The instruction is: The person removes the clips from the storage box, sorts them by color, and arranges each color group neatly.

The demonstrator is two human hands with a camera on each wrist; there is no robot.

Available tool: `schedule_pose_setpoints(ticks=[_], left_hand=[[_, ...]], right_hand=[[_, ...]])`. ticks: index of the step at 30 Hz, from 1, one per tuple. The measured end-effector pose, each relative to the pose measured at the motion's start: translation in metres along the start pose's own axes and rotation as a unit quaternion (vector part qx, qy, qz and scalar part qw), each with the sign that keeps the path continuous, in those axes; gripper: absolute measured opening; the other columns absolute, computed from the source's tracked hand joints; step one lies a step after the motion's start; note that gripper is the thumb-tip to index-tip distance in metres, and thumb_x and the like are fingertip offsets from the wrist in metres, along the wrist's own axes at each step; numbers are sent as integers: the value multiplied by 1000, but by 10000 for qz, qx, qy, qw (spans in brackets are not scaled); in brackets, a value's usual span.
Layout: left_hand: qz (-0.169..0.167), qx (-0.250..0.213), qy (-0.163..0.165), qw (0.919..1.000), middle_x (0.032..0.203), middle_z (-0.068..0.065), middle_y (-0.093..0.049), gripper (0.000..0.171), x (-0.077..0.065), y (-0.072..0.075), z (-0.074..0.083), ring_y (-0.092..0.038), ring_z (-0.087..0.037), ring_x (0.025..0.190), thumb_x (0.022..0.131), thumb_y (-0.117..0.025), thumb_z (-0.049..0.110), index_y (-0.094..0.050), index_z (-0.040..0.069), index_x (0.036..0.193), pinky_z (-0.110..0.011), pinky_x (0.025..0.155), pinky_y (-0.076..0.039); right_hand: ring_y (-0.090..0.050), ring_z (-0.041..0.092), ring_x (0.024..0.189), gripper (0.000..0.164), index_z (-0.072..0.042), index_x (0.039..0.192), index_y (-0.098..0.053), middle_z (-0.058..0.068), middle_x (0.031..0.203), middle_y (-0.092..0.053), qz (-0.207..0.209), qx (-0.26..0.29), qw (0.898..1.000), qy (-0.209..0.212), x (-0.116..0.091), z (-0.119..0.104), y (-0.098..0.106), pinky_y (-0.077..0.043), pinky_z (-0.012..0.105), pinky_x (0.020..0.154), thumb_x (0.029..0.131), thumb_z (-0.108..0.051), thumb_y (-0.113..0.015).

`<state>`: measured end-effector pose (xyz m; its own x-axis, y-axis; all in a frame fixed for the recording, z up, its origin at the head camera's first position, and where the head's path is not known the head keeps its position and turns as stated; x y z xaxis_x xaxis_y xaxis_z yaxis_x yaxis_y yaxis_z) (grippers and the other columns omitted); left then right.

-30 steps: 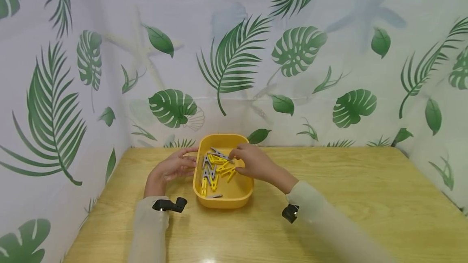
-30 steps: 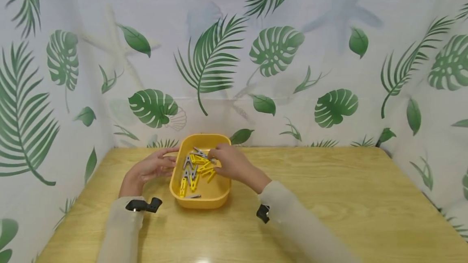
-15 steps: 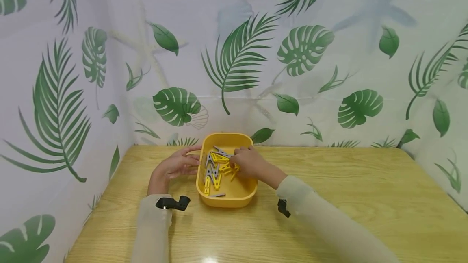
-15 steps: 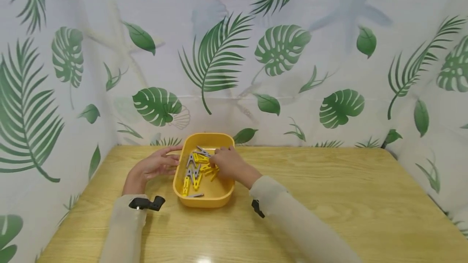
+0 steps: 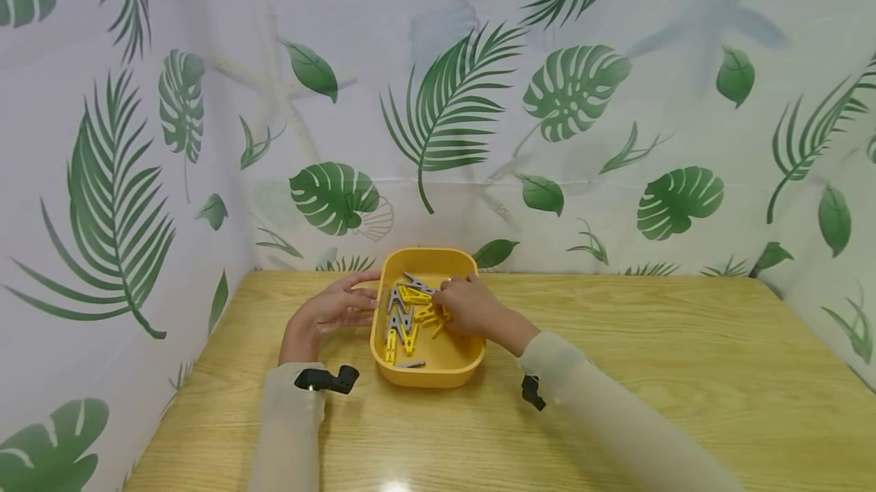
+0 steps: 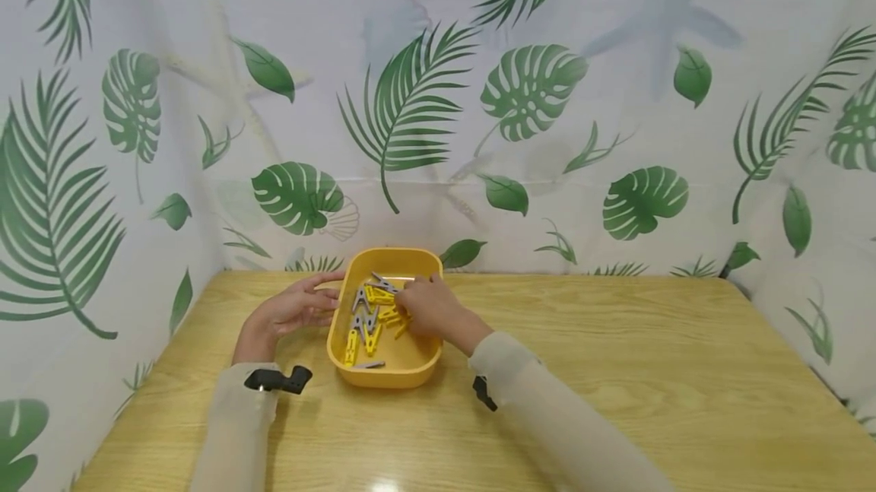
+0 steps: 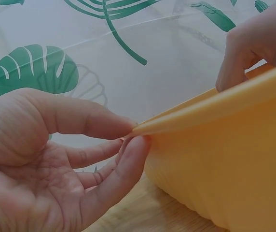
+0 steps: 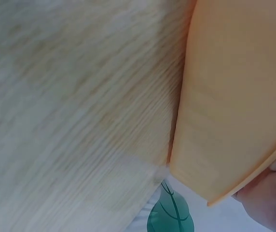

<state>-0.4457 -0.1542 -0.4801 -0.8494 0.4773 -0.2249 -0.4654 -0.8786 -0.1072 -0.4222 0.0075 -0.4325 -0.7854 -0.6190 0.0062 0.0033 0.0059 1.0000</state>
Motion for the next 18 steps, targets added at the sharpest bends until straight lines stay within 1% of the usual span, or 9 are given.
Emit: schedule_pose_setpoints(ticks=[5,10,13,18], left_hand=[[4,-4,2,10000,120,-8,-66,70,-1,0,1,-68,-13,100,98,-56,-4,-26,6,160,-30,82,-60],[14,-45,4,10000,125,-11,-66,71,1,1,2,-68,-14,100,97,-57,-4,-26,6,160,-30,83,-60],[36,-73,15,10000,123,-11,-66,70,1,1,2,-69,-14,100,97,-57,-5,-28,6,160,-31,83,-61],[-9,52,-49,10000,117,-8,-67,69,0,0,2,-69,-15,99,97,-56,-6,-29,5,159,-32,83,-61]], right_hand=[[-56,19,83,9,-14,92,-73,1,89,-67,23,118,9999,94,-1,-2,2,-39,41,78,85,-10,-77],[-60,21,86,8,-13,92,-76,1,90,-69,83,67,9997,207,-1,-3,3,-41,41,77,85,-11,-78],[-61,22,87,8,-13,92,-77,2,89,-69,94,64,9996,252,0,-3,3,-40,40,76,85,-11,-78],[-57,18,80,7,-13,89,-75,-1,83,-66,49,178,9996,227,1,-2,1,-37,38,76,83,-12,-79]])
Point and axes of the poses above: each hand's wrist, its own x-axis towards the middle knuckle, its own y-axis out of the back of the hand, z = x × y, the point moved 10 cm from there along x, towards the middle knuckle
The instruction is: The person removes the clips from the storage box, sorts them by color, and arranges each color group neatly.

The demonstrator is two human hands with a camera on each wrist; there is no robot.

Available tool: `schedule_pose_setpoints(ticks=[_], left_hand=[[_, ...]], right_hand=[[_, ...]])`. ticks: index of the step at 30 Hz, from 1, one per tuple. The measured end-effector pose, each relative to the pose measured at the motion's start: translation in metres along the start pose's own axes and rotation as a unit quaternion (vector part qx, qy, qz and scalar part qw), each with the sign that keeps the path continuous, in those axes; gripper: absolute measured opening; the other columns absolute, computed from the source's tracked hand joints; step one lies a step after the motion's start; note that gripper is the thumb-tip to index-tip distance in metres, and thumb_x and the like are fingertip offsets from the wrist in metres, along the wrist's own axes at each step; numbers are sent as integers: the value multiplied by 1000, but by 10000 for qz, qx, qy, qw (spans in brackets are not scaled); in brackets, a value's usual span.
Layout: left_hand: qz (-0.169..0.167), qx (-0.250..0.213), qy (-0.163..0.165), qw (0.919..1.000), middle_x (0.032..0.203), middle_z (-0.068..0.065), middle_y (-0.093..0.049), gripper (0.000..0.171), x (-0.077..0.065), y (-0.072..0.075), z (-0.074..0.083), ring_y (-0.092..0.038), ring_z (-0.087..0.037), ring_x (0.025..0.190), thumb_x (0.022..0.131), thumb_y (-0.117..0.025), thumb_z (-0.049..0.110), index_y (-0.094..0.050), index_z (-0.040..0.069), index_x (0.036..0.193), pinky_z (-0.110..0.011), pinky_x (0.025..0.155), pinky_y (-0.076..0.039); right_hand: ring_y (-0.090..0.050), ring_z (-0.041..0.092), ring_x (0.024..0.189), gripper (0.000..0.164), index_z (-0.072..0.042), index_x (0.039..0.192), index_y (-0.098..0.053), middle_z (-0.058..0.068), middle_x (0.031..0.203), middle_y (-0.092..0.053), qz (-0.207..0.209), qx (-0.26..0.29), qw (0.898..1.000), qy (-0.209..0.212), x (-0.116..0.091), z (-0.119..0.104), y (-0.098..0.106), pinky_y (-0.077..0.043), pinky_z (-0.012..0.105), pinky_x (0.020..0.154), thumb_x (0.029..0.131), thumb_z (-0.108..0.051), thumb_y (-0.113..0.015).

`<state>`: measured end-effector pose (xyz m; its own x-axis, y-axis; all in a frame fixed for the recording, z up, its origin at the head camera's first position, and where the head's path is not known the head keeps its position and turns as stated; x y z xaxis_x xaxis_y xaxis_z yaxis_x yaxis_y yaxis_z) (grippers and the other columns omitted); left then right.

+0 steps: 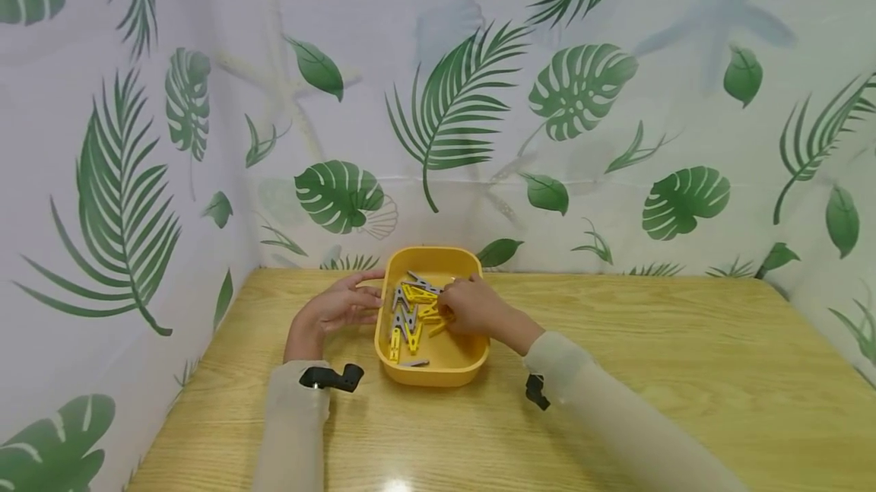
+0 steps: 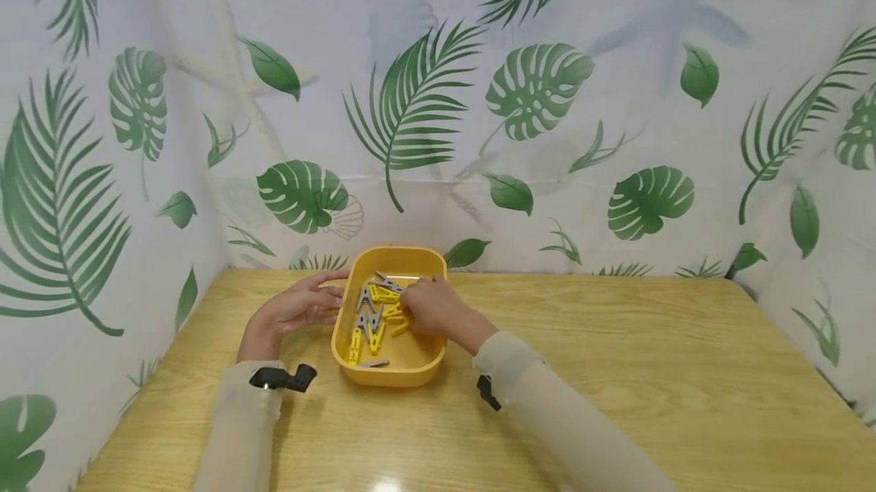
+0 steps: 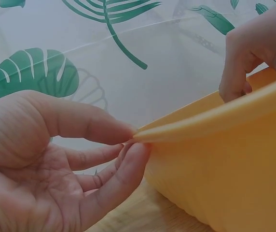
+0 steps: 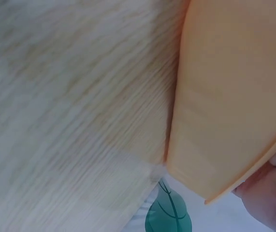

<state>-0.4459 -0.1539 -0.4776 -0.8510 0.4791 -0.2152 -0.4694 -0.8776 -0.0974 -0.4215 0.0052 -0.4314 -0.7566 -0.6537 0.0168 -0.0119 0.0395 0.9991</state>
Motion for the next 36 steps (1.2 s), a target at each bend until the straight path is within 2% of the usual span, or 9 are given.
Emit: schedule_pose_setpoints(ticks=[4,7,12,18,22,27,32,36], left_hand=[[-53,36,-43,10000,114,-7,-68,69,1,-4,2,-69,-15,100,97,-57,-5,-29,5,159,-32,83,-61],[-39,17,-50,10000,114,-6,-69,69,2,-5,3,-69,-15,100,97,-57,-5,-29,5,159,-32,83,-61],[42,24,-27,10000,114,-6,-68,69,3,-4,4,-68,-14,98,97,-57,-4,-29,5,159,-32,83,-61],[91,46,32,9999,114,-6,-67,70,5,-3,3,-68,-13,98,97,-57,-4,-27,4,159,-31,82,-60],[134,77,26,9999,115,-7,-67,69,4,-2,2,-67,-13,99,96,-57,-4,-28,4,159,-31,83,-60],[169,138,26,9998,114,-6,-67,70,1,-1,-1,-66,-12,99,96,-57,-3,-28,5,159,-32,84,-59],[141,181,-17,9997,112,-4,-67,71,1,-1,-2,-66,-12,99,96,-58,-1,-27,5,160,-32,85,-59],[88,153,-46,9998,109,-2,-68,70,2,-1,-2,-67,-11,96,96,-58,-2,-26,4,159,-31,83,-59]], right_hand=[[-51,15,75,9,-13,86,-69,-4,75,-60,-48,129,9999,-69,-3,3,3,-34,39,78,84,-13,-78],[-49,16,74,12,-12,87,-67,-3,74,-58,109,304,9995,-33,-7,1,13,-34,40,79,84,-15,-79],[-52,16,75,12,-10,88,-67,-1,80,-64,782,499,9954,224,-19,-4,42,-35,37,77,82,-10,-77],[-61,18,84,14,-9,97,-75,2,93,-73,1571,330,9863,371,-39,-1,68,-42,36,78,83,-11,-78],[-62,22,89,17,-8,99,-77,4,95,-71,2221,7,9741,415,-56,6,83,-46,38,79,83,-12,-81],[-64,25,90,16,-9,96,-76,4,94,-71,3008,-286,9520,488,-78,20,100,-49,42,81,82,-13,-82],[-62,25,84,17,-7,90,-74,5,88,-68,3398,-582,9380,358,-97,42,104,-49,45,80,80,-16,-84],[-60,26,79,20,-6,87,-72,6,83,-66,3566,-768,9309,179,-107,62,98,-48,46,77,79,-18,-86]])
Point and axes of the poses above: each hand's wrist, its own x-axis towards the middle knuckle, its own y-axis out of the back of the hand, z = x × y, the point moved 10 cm from there along x, towards the middle knuckle
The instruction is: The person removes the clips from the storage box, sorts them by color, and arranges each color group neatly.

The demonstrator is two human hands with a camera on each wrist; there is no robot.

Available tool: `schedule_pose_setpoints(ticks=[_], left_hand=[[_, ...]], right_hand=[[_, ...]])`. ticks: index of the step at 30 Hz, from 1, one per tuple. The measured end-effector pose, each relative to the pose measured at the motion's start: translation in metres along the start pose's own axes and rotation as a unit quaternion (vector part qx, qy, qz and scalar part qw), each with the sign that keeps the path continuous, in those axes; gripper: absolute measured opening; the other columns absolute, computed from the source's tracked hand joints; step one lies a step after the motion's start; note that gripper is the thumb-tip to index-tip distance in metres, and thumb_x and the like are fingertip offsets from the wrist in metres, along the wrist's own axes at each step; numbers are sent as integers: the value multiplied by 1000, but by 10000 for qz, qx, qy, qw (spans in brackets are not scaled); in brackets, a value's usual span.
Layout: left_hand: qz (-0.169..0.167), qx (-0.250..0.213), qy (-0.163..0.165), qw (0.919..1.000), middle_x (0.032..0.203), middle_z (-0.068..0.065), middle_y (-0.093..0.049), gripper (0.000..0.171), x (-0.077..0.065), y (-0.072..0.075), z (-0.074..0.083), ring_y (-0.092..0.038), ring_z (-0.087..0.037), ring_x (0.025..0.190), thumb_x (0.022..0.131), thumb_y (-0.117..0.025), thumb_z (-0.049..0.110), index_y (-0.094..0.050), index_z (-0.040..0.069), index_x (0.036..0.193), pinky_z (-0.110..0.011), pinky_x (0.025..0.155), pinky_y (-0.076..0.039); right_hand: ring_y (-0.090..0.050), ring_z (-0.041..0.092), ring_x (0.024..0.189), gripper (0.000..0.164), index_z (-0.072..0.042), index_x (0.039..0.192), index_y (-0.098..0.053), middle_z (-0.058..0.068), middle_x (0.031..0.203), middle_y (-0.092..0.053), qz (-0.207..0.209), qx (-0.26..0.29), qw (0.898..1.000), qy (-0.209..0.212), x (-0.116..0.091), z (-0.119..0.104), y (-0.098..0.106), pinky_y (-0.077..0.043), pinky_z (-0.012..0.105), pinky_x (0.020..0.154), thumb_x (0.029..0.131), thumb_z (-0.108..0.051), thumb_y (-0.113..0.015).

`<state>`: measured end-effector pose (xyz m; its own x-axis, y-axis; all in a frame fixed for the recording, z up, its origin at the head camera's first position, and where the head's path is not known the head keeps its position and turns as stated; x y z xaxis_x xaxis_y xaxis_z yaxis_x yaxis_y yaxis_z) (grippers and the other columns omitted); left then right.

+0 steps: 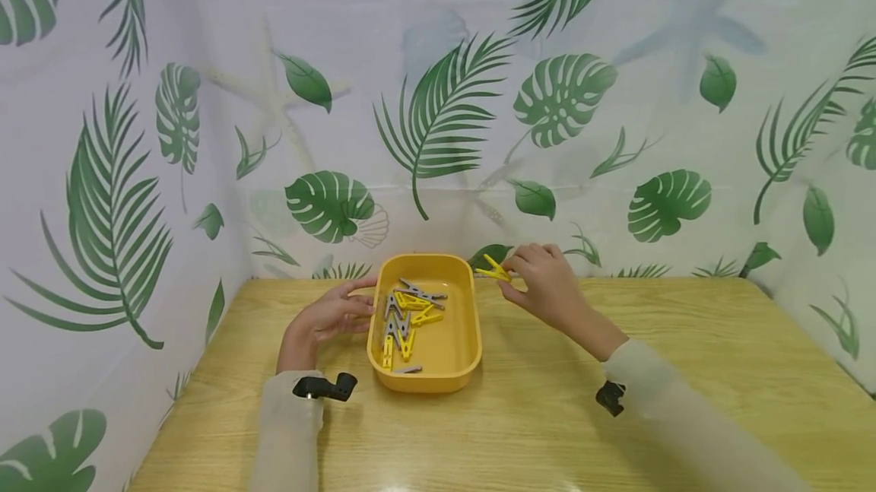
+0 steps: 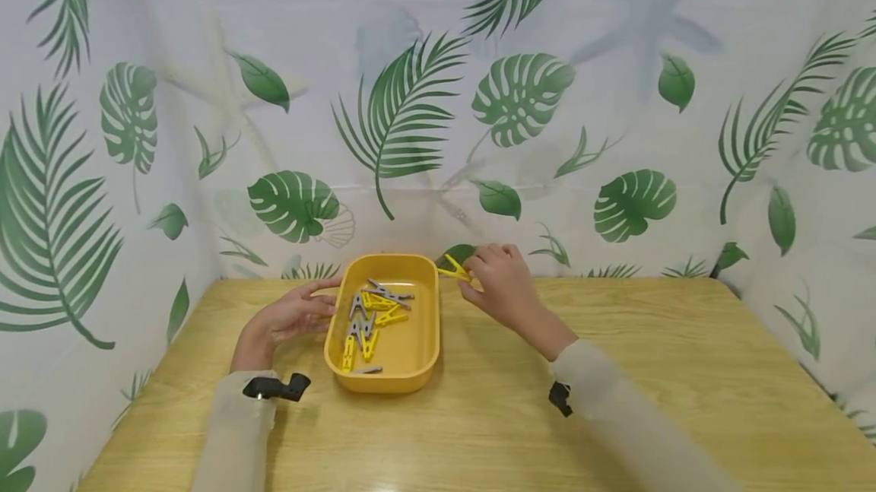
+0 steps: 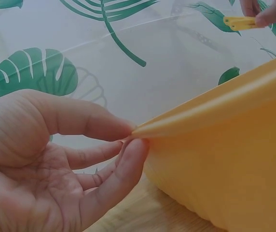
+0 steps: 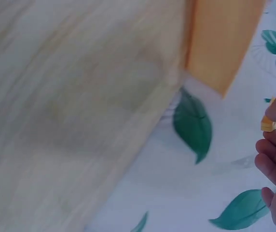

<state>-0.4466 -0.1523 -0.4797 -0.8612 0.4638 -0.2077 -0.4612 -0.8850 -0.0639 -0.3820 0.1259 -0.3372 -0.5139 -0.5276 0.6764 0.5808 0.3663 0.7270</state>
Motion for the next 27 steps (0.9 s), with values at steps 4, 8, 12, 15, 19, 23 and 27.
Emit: schedule_pose_setpoints(ticks=[4,8,12,15,19,23,27], left_hand=[[8,-53,10,10000,107,-1,-67,70,0,0,0,-67,-11,95,96,-58,-2,-26,4,159,-30,82,-59],[26,-100,34,9999,109,-2,-67,70,-1,0,-1,-67,-11,95,96,-58,-2,-27,4,159,-30,81,-60],[21,-127,43,9999,109,-2,-68,70,-2,0,-1,-68,-11,95,96,-57,-3,-26,4,159,-30,81,-60],[41,-156,49,9999,111,-3,-68,70,-2,0,-1,-68,-10,95,96,-57,-4,-27,4,159,-29,81,-60],[46,-136,33,9999,117,-7,-67,70,-2,-1,0,-68,-10,95,96,-58,-3,-27,4,159,-29,81,-60],[49,-121,54,9999,120,-8,-66,70,-2,-2,0,-68,-10,96,96,-58,-3,-27,4,159,-29,81,-60],[59,-149,42,9999,121,-9,-67,69,-3,-2,-1,-69,-11,97,96,-58,-3,-28,5,158,-29,81,-60]], right_hand=[[-59,26,75,21,-5,84,-72,6,80,-66,-45,-146,9996,-243,-16,19,-7,-48,48,75,78,-19,-86],[-59,27,73,22,-5,82,-71,6,78,-66,-314,-318,9979,-470,-32,35,-19,-49,50,75,78,-20,-86],[-60,27,73,24,-5,82,-71,6,77,-65,-561,-469,9951,-669,-42,49,-29,-48,51,78,80,-23,-85],[-60,27,73,24,-4,83,-71,7,77,-66,-718,-468,9929,-831,-47,55,-36,-48,51,79,82,-24,-84],[-60,29,74,25,-3,84,-70,8,78,-66,-970,-471,9892,-994,-52,59,-45,-49,51,80,85,-26,-81],[-60,30,75,25,-3,84,-69,9,79,-65,-1125,-552,9861,-1087,-56,60,-51,-49,52,81,87,-26,-79],[-59,30,75,25,-3,82,-68,9,78,-64,-1117,-680,9854,-1093,-57,60,-54,-48,51,80,86,-26,-79]])
Point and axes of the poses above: each hand's wrist, its own x-axis towards the middle knuckle, its own y-axis out of the back of the hand, z = x × y, the point moved 10 cm from there along x, towards the middle knuckle
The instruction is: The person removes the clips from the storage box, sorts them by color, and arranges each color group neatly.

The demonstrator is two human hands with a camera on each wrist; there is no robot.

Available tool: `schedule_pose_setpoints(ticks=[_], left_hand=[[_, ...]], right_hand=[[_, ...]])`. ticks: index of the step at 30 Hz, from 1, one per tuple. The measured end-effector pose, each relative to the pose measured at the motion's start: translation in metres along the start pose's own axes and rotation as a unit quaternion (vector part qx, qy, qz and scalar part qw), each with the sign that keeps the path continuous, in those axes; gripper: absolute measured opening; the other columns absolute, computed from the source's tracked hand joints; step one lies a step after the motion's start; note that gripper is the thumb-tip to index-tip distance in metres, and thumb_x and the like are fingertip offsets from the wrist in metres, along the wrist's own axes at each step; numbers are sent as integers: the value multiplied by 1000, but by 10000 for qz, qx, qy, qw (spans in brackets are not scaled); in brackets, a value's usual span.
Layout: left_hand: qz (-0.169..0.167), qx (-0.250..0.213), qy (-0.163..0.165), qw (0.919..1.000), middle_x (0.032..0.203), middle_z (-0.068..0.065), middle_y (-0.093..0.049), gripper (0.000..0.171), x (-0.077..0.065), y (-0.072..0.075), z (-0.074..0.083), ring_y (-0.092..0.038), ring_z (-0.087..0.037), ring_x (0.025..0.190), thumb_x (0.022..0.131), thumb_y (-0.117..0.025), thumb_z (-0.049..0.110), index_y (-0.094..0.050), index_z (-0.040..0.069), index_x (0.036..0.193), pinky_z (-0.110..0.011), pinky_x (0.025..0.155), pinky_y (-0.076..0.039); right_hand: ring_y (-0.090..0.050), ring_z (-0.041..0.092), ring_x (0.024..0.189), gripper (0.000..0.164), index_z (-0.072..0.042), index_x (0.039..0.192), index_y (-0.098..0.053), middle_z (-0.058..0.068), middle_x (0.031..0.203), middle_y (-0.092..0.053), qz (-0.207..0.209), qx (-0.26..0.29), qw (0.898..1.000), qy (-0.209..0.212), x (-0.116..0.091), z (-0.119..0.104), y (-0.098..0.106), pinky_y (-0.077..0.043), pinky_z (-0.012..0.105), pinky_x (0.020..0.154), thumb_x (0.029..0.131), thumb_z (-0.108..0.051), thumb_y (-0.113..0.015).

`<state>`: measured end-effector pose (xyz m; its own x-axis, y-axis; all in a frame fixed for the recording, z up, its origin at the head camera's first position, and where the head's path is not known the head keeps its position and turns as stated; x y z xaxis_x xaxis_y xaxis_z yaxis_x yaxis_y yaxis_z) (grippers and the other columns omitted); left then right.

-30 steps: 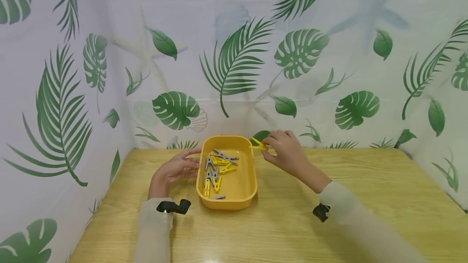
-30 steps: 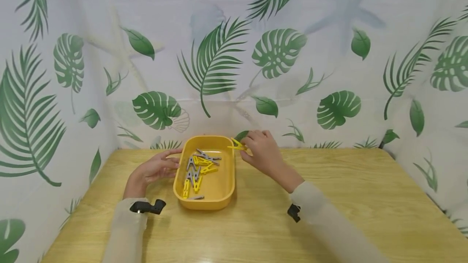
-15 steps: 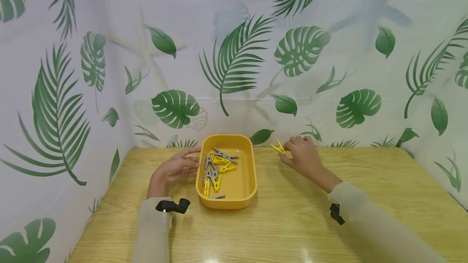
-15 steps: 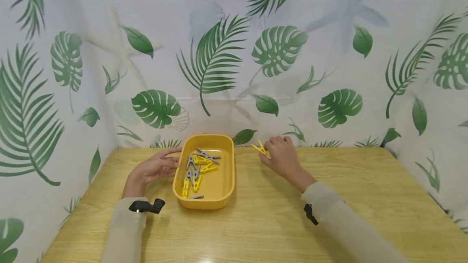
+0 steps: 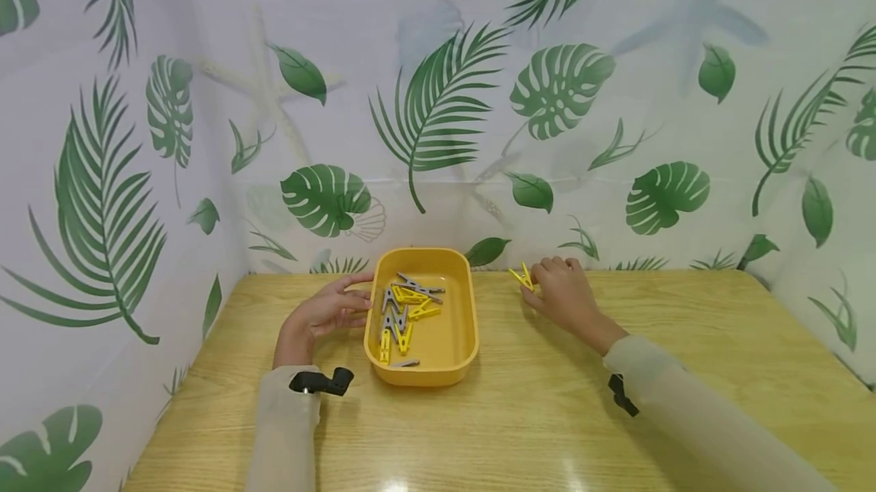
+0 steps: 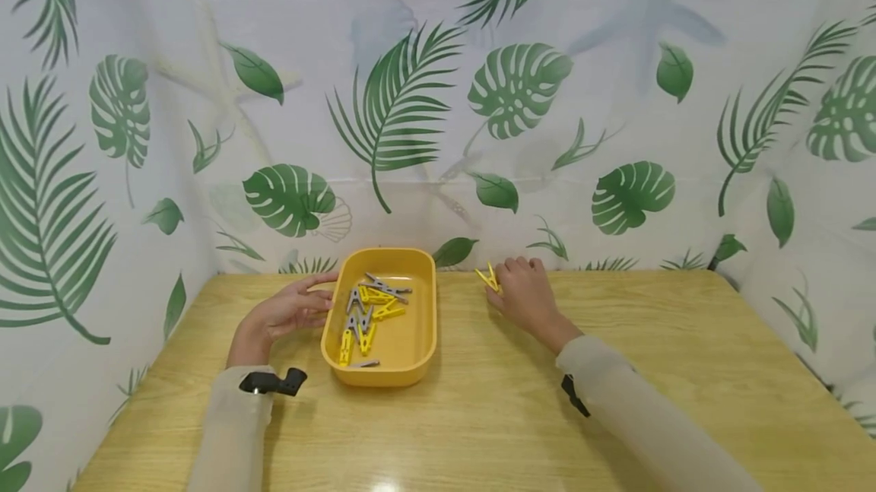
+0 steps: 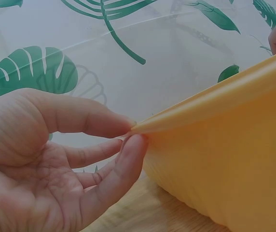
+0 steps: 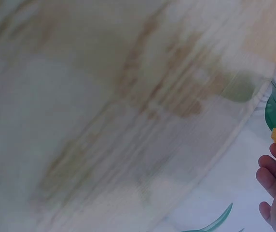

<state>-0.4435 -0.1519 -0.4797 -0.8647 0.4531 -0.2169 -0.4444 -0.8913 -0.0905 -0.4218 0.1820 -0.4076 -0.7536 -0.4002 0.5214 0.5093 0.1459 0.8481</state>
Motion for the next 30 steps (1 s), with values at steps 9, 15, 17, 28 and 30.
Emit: schedule_pose_setpoints(ticks=[9,15,17,28,30], left_hand=[[-44,-31,-5,10000,120,-8,-67,69,-4,4,0,-69,-10,96,98,-57,-2,-26,3,160,-30,84,-60],[-69,-71,0,10000,123,-10,-67,69,-3,3,0,-69,-10,97,98,-57,-2,-27,4,159,-30,83,-61],[-91,-71,17,9999,124,-11,-66,69,-3,2,-1,-69,-11,97,98,-57,-2,-27,4,160,-30,84,-60],[13,-34,112,9999,134,-20,-61,69,-3,2,1,-69,-13,99,98,-58,-2,-28,6,160,-31,85,-61],[8,-36,118,9999,132,-19,-62,69,-3,2,1,-69,-13,100,98,-58,-2,-28,6,159,-31,85,-61]], right_hand=[[-56,30,71,26,-5,77,-62,9,74,-60,-356,-67,9993,-100,6,0,-18,-49,49,74,86,-26,-76],[-51,29,71,30,-8,74,-56,6,72,-53,-879,-169,9956,-289,5,3,-30,-43,46,72,87,-29,-72],[-50,28,71,31,-9,72,-54,6,72,-51,-979,-174,9945,-334,3,3,-31,-42,45,71,88,-29,-71],[-53,31,72,35,-7,70,-54,10,74,-55,-1206,-303,9916,-349,0,0,-37,-41,47,73,91,-31,-70],[-54,31,73,35,-7,70,-55,10,74,-55,-1222,-280,9914,-363,0,0,-39,-41,47,72,91,-30,-70]])
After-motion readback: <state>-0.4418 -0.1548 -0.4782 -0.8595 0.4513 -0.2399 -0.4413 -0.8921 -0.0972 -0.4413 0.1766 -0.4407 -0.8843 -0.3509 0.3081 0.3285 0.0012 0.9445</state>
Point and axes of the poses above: each hand's wrist, its own x-axis towards the middle knuckle, its own y-axis out of the back of the hand, z = x × y, the point moved 10 cm from there along x, towards the middle knuckle
